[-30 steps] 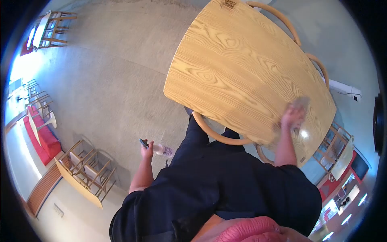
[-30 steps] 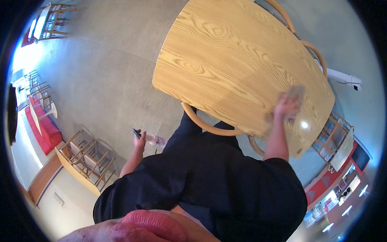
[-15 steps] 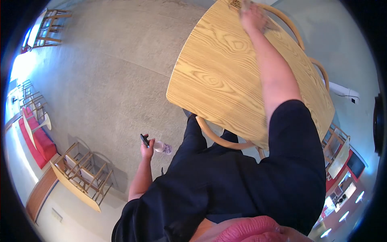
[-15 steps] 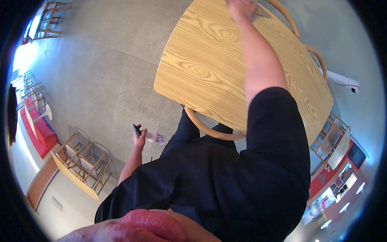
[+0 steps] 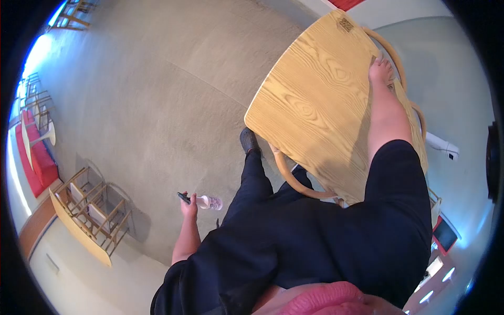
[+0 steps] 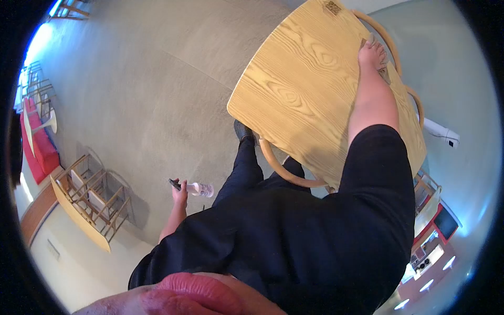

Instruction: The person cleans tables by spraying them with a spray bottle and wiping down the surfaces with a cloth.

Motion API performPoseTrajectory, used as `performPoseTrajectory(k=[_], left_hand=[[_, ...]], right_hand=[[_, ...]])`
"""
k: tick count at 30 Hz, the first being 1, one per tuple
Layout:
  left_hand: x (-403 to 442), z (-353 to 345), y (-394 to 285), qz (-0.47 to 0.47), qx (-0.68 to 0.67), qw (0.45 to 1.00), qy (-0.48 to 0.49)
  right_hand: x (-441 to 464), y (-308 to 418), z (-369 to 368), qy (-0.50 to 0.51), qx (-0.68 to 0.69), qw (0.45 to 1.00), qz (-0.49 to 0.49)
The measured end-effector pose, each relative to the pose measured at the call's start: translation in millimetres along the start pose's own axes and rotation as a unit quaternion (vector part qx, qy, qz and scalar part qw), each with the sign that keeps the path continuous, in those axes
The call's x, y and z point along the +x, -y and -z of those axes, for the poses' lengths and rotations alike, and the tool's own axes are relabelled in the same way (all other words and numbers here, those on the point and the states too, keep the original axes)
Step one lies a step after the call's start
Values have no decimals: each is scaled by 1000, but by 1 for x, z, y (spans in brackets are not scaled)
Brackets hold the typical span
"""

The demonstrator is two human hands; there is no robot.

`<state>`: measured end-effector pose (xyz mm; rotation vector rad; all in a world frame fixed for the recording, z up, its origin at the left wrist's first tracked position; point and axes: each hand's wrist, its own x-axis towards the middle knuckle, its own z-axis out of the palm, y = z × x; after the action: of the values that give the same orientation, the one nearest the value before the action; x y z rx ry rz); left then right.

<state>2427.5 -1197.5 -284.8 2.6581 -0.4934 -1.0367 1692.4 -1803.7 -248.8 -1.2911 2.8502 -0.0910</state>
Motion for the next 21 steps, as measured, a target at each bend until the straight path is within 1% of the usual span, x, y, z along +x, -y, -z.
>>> performPoseTrajectory(k=[1,3,4,5,7,9,11,12,14,16,18,19,21], left_hand=[[-1,0,0,4,-6,1000,-4],[-4,3,5,-68,98,991,67],[-7,7,-2,-69,118,985,103],[-10,9,-8,-68,122,985,102],[-15,14,-18,-64,121,979,151],[-7,16,-12,-70,122,980,143],[17,8,12,-87,56,991,90],[18,11,3,-83,72,991,72],[16,14,-16,-79,45,995,51],[23,9,-33,-87,16,996,28],[27,2,-41,-131,-11,991,-2],[26,0,-49,-137,-11,991,-1],[21,-3,-66,-176,-22,983,39]], right_hand=[[1,18,-1,-1,2,1000,8],[10,50,-17,-22,-66,988,141],[0,78,-9,-15,-21,989,144],[-15,113,5,-8,23,989,144],[-27,165,0,7,38,981,189],[-36,195,-31,-59,7,962,265],[-68,212,-31,-65,22,945,319],[-87,216,-29,-63,21,945,321],[-140,218,-17,-31,-48,913,405],[-215,217,3,-17,-3,899,438],[-295,205,31,37,9,875,483],[-328,194,15,13,75,851,519],[-402,163,48,92,28,821,563]])
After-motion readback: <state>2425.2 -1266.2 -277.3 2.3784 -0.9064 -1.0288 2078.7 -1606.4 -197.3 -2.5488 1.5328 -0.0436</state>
